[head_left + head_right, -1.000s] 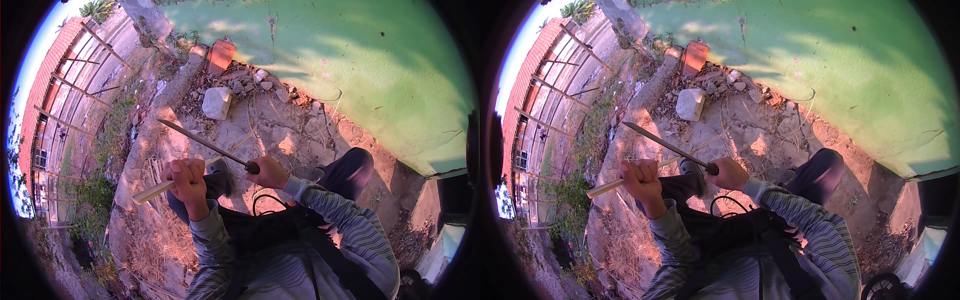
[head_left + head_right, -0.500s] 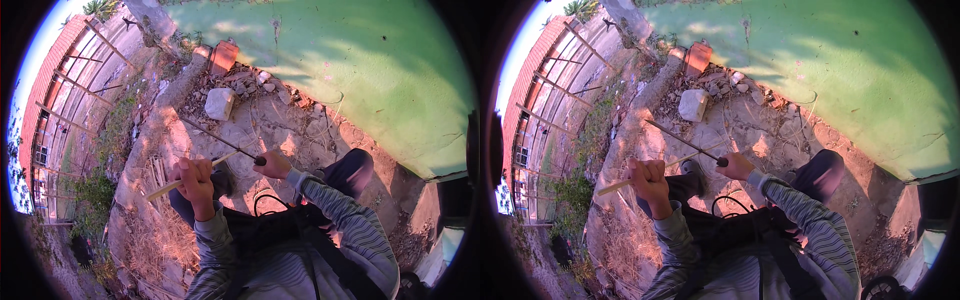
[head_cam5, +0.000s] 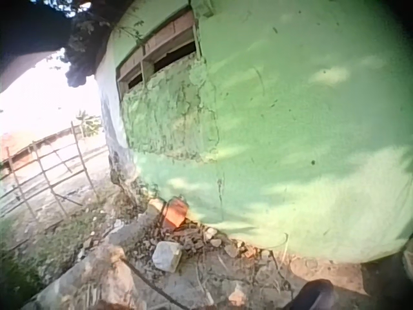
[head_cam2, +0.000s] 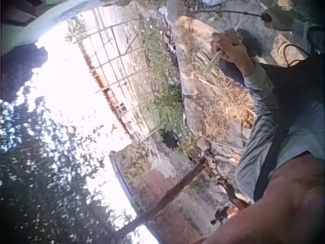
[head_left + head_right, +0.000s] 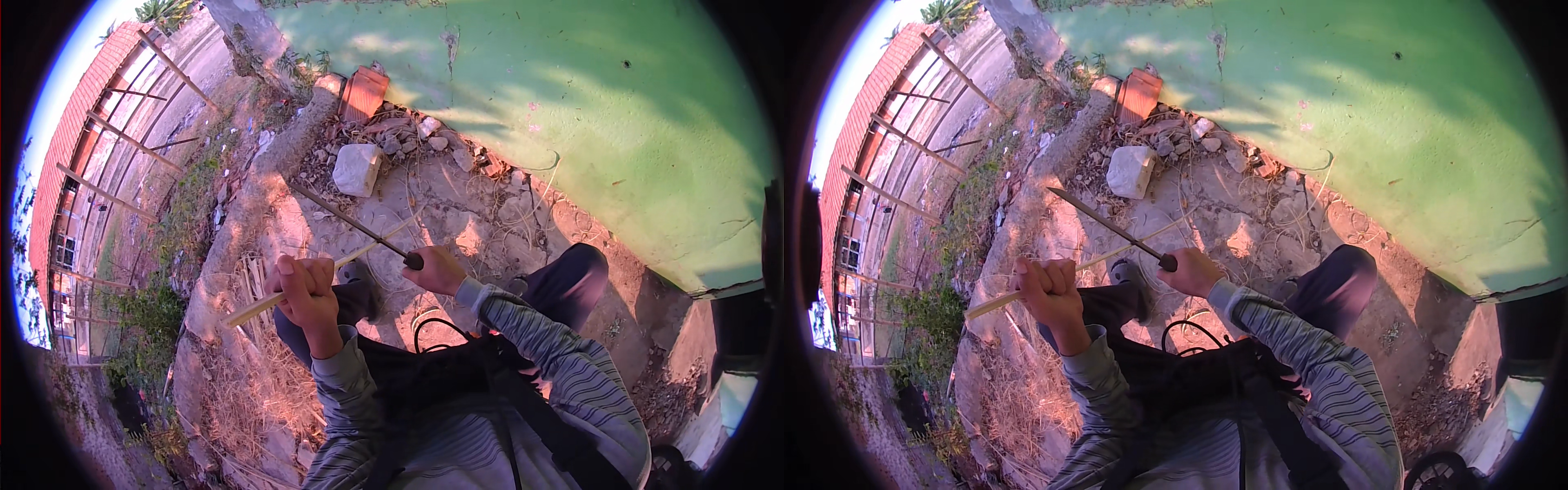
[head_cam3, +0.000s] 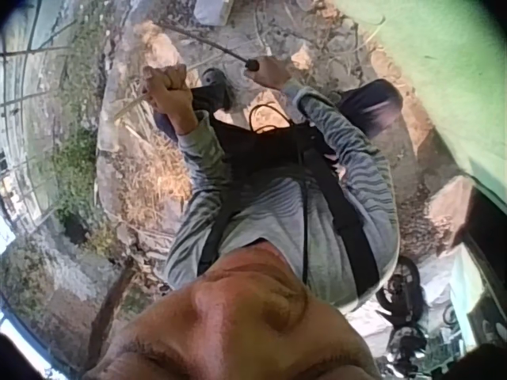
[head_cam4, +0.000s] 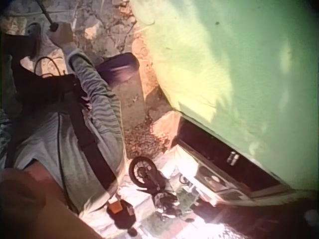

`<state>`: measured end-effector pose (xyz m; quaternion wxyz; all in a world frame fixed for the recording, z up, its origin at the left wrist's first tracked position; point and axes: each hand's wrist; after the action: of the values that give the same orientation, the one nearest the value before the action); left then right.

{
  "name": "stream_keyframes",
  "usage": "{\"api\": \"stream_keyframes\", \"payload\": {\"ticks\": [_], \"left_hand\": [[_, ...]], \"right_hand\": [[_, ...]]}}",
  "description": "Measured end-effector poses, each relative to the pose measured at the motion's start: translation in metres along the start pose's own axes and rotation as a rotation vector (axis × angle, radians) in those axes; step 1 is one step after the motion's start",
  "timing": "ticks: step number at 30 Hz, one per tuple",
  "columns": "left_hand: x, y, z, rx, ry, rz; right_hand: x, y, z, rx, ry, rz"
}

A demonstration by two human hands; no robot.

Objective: The person shaves a long wooden pole using a knife while sitting outdoors. They hold the pole with their left hand and use the knife in their right hand to scrape the outer surface, occasionally turning the pole to work on different sides.

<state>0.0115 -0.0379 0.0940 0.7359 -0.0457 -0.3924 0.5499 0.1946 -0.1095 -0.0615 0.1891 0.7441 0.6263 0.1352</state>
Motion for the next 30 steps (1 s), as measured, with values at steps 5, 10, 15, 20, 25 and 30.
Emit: {"api": "stream_keyframes", "payload": {"ticks": [5, 10, 15, 20, 25, 30], "left_hand": [[0.001, 0.005, 0.001, -0.011, 0.06, 0.039], [0.001, -0.002, -0.004, 0.029, -0.026, -0.061], [-0.002, -0.004, -0.001, 0.048, -0.001, -0.059], [0.004, 0.0, -0.002, 0.033, -0.006, -0.036], [0.008, 0.013, 0.001, -0.002, 0.001, -0.072], [0.009, 0.001, -0.005, -0.018, -0.021, -0.047]], "right_hand": [[0.002, -0.002, 0.019, 0.552, -0.478, -0.346], [-0.004, 0.007, -0.003, 0.043, -0.032, -0.113], [-0.01, 0.015, -0.022, -0.078, 0.039, -0.015], [0.002, 0.005, -0.009, -0.019, -0.002, 0.005], [-0.011, 0.009, -0.039, 0.041, 0.021, -0.091], [0.0, 0.006, 0.005, -0.034, 0.02, 0.027]]}}
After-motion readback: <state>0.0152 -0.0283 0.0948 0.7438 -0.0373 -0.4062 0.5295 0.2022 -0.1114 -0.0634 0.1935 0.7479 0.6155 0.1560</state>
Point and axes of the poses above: each hand's wrist, its own x-axis towards the middle knuckle, its own y-axis out of the back of the hand, z = x × y, and after that the axes turned 6 degrees about x, right-handed
